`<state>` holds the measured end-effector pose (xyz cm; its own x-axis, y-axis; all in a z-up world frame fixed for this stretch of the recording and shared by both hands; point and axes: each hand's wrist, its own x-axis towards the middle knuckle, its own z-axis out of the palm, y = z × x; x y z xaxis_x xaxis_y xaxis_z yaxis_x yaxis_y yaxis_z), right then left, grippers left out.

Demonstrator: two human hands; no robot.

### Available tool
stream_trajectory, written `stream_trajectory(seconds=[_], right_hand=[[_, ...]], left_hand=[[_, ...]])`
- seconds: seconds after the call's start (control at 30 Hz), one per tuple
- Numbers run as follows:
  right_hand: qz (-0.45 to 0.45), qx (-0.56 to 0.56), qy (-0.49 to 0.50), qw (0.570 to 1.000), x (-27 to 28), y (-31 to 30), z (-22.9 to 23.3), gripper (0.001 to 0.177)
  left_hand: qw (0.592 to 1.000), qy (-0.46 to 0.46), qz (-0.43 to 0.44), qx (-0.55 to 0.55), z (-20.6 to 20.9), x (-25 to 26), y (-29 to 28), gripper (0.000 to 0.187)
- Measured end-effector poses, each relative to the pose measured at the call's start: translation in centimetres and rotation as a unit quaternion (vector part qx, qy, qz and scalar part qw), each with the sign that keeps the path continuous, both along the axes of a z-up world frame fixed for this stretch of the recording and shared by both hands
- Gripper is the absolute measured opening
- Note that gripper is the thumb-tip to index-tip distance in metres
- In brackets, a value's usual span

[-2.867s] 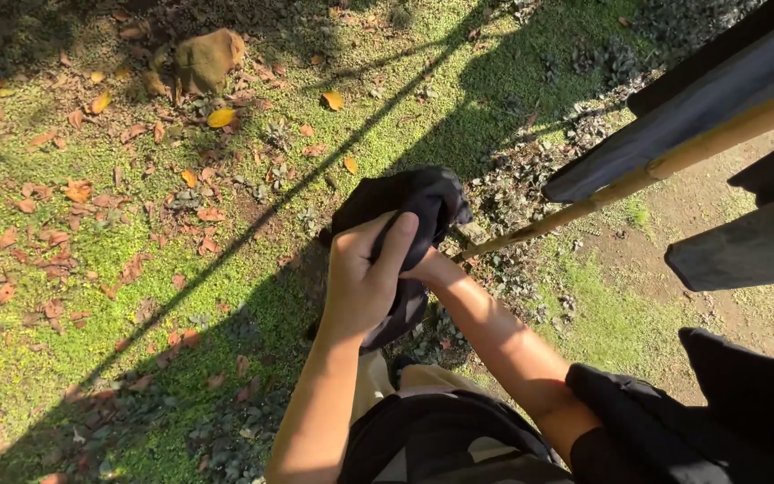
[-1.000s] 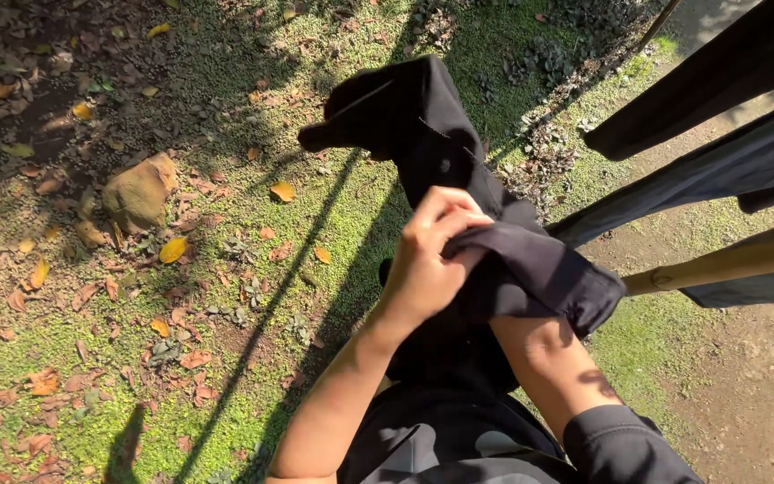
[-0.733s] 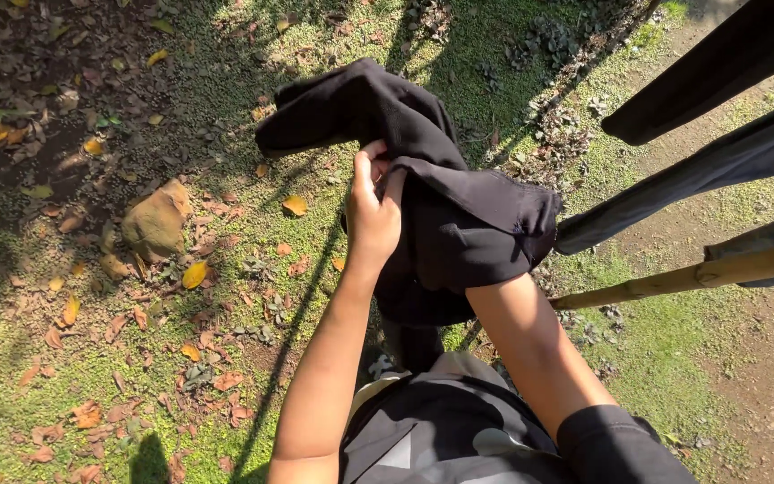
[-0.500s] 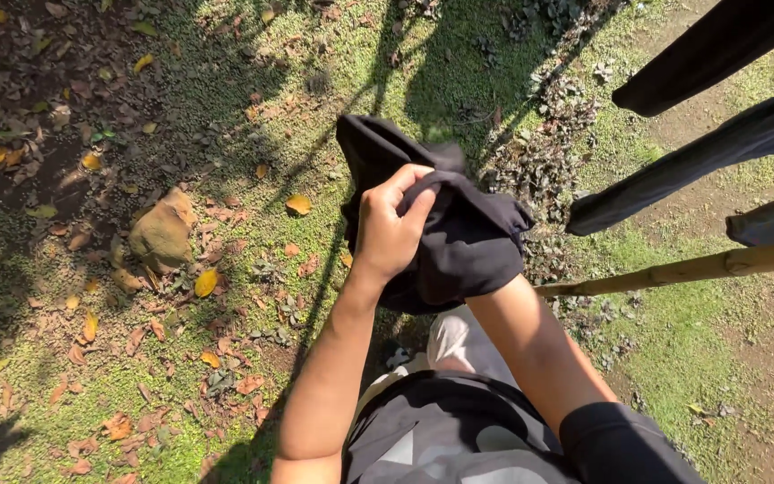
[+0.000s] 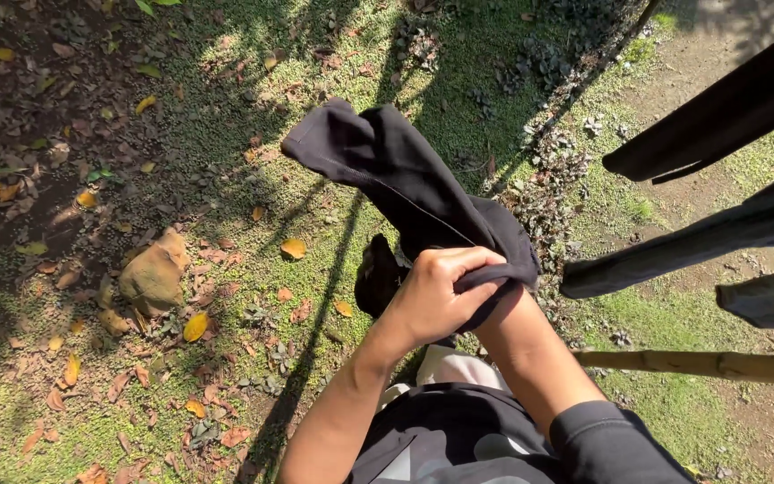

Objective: The person is hanging freshly washed clothes onto hangers and a drying line in a backyard.

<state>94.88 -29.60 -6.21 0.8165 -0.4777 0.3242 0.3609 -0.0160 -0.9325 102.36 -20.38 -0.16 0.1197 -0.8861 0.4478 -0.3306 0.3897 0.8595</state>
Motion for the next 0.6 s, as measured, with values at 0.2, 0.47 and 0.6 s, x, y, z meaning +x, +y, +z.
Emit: stream_trajectory(seconds=[0.2, 0.47, 0.6], right_hand=[[0.031, -0.043, 0.041, 0.998, 1.8, -5.8, 3.5, 0.044], [0.052, -0.058, 0.094, 0.992, 1.2, -12.3, 2.8, 0.044], [0.058, -0.026, 0.088, 0.994, 1.4, -13.5, 3.4, 0.046]], left_hand=[[0.983, 0.023, 0.18, -0.032, -1.5, 4.9, -7.2, 0.014], [0.938, 0.075, 0.338, -0.005, -3.1, 11.2, -13.2, 0.012], [0.935, 0.186, 0.3, 0.024, -4.2, 14.2, -15.4, 0.018]])
